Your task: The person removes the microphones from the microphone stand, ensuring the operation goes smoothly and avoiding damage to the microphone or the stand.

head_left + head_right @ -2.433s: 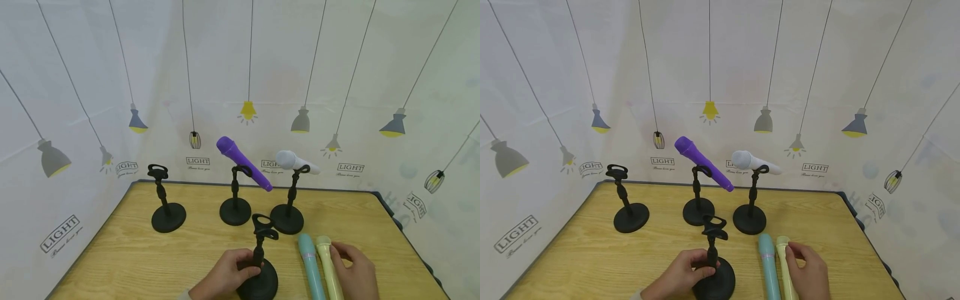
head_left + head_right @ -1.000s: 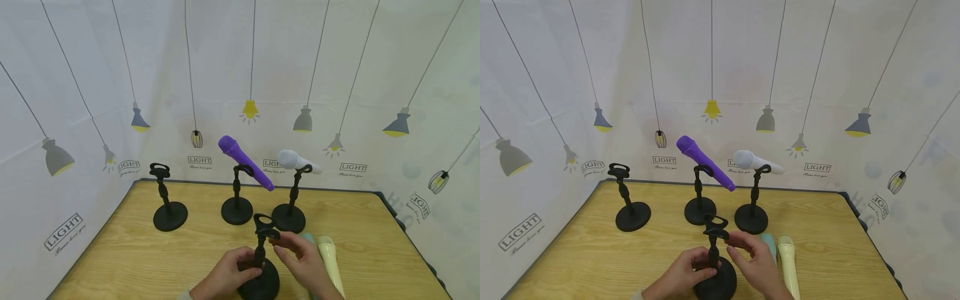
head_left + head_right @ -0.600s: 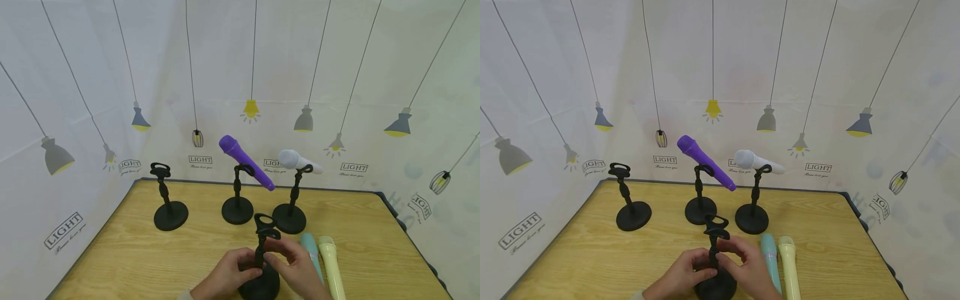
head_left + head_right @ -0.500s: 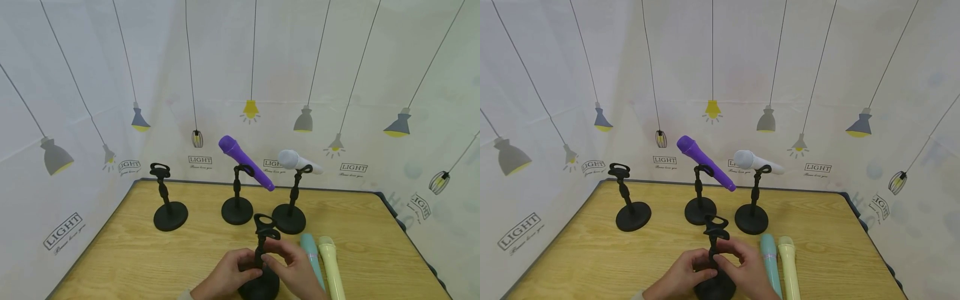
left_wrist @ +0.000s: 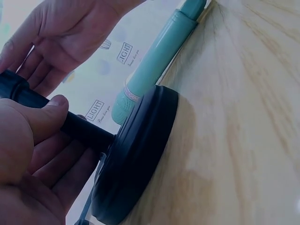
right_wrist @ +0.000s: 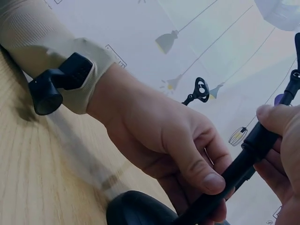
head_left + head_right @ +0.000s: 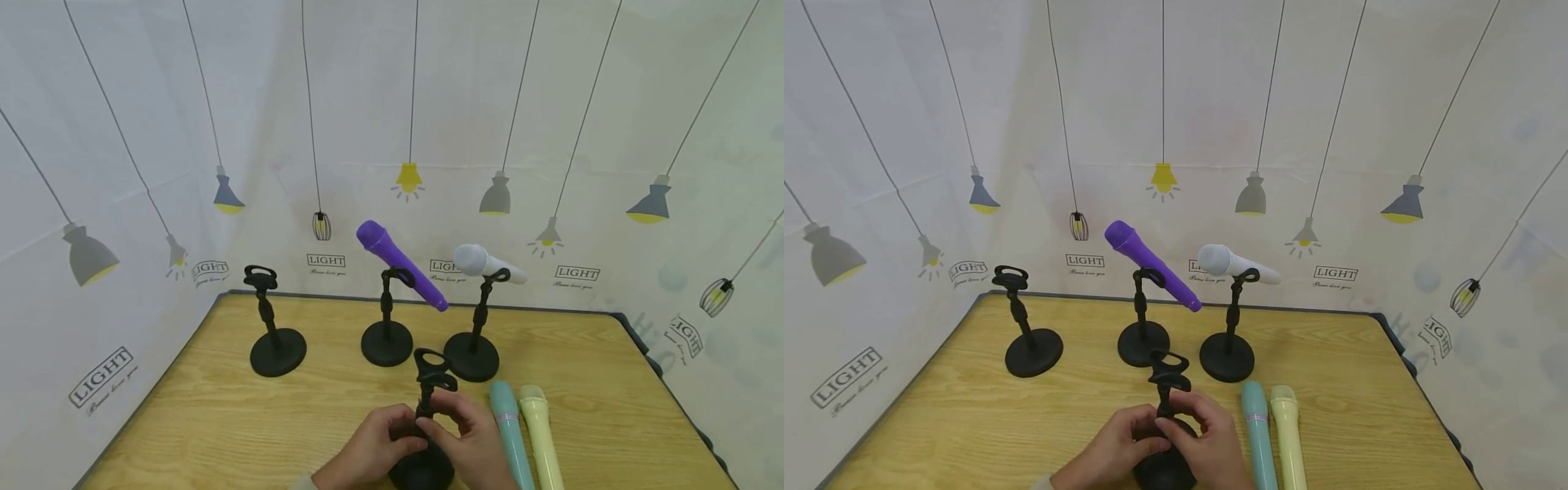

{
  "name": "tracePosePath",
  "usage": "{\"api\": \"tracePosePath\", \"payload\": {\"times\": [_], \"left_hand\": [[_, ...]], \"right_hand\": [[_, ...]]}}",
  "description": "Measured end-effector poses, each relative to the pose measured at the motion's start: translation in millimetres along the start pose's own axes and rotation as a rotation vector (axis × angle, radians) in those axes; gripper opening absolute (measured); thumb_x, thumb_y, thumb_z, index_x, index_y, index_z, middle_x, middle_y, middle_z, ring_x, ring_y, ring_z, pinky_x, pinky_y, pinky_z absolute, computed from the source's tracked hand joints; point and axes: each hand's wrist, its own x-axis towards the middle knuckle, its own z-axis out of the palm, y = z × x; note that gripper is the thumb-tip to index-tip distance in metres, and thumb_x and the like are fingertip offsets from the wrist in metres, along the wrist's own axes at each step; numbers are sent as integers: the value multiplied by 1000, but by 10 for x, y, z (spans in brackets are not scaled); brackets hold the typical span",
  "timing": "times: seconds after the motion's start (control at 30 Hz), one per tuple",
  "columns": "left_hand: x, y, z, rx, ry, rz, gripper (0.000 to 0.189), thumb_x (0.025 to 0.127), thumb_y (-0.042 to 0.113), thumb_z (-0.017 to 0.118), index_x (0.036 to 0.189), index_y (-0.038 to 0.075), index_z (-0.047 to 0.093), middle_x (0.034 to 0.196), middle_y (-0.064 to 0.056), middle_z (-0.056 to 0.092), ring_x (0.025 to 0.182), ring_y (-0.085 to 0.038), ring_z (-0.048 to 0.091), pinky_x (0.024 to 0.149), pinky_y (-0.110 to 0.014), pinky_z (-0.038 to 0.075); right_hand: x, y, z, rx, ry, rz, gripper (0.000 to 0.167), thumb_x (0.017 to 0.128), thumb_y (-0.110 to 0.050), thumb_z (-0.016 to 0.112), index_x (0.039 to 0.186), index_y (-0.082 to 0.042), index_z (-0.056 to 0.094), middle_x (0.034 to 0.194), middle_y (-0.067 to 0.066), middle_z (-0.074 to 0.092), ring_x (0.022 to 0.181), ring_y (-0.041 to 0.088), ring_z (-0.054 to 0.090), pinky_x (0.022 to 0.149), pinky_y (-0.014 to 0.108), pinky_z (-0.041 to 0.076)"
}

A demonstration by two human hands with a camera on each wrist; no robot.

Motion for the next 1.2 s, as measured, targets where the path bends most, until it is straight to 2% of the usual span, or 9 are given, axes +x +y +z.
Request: {"api": "tracePosePath", "payload": {"times": [0.13,0.3,0.5,0.6,0.77,0.83,0.93,1.03,1.2], "left_hand": [[2,11,11,11,11,2,13,100,11,78,113,16,77,113,1,80,108,-7,75,94,-27,62],[2,14,19,20,23,19,13,100,10,78,112,15,78,111,0,80,106,-6,76,91,-21,60],[3,8,30,14,30,31,13,99,9,78,111,14,79,110,-1,81,104,-5,76,90,-19,59],[7,7,37,12,36,33,15,99,7,78,112,13,79,111,-1,81,105,-5,76,90,-19,59],[20,18,41,16,38,29,20,98,6,78,116,14,80,114,-1,82,108,-6,76,94,-23,61],[20,18,42,15,35,30,20,98,6,78,116,14,80,113,-2,82,108,-7,76,94,-23,61],[15,10,41,6,31,27,17,99,7,78,115,13,80,111,-2,82,106,-6,76,92,-21,60],[12,4,38,0,34,9,13,100,11,77,112,14,79,108,-1,81,103,-6,75,88,-18,58],[5,-7,45,11,47,-5,11,101,16,77,112,15,80,107,1,81,100,-6,75,87,-19,58]], "right_hand": [[-1,-14,14,-24,12,12,25,93,-2,82,117,-10,79,112,16,79,102,10,76,91,25,63],[-5,-18,20,-42,7,-25,25,94,-1,81,117,-10,79,113,19,79,103,6,76,91,25,63],[-4,-23,17,-57,-9,-63,25,95,-2,80,118,-10,79,114,14,80,105,6,76,91,23,63],[4,-15,-11,-44,-52,-85,24,97,-2,77,120,-9,78,116,15,80,108,6,76,93,24,63],[25,29,-101,2,-175,-102,24,105,0,66,128,0,72,124,19,77,114,6,74,96,24,62],[25,36,-126,22,-209,-66,25,107,-2,64,131,1,71,127,19,75,116,5,73,97,23,61],[26,6,-111,27,-204,16,27,105,-6,69,131,0,71,129,17,75,118,6,73,100,22,60],[26,-58,-38,22,-141,117,29,99,-8,77,128,-3,73,125,12,77,115,8,74,101,21,58],[30,-127,122,-8,-4,228,31,90,-11,88,119,-15,76,114,5,78,103,12,76,98,25,59]]}}
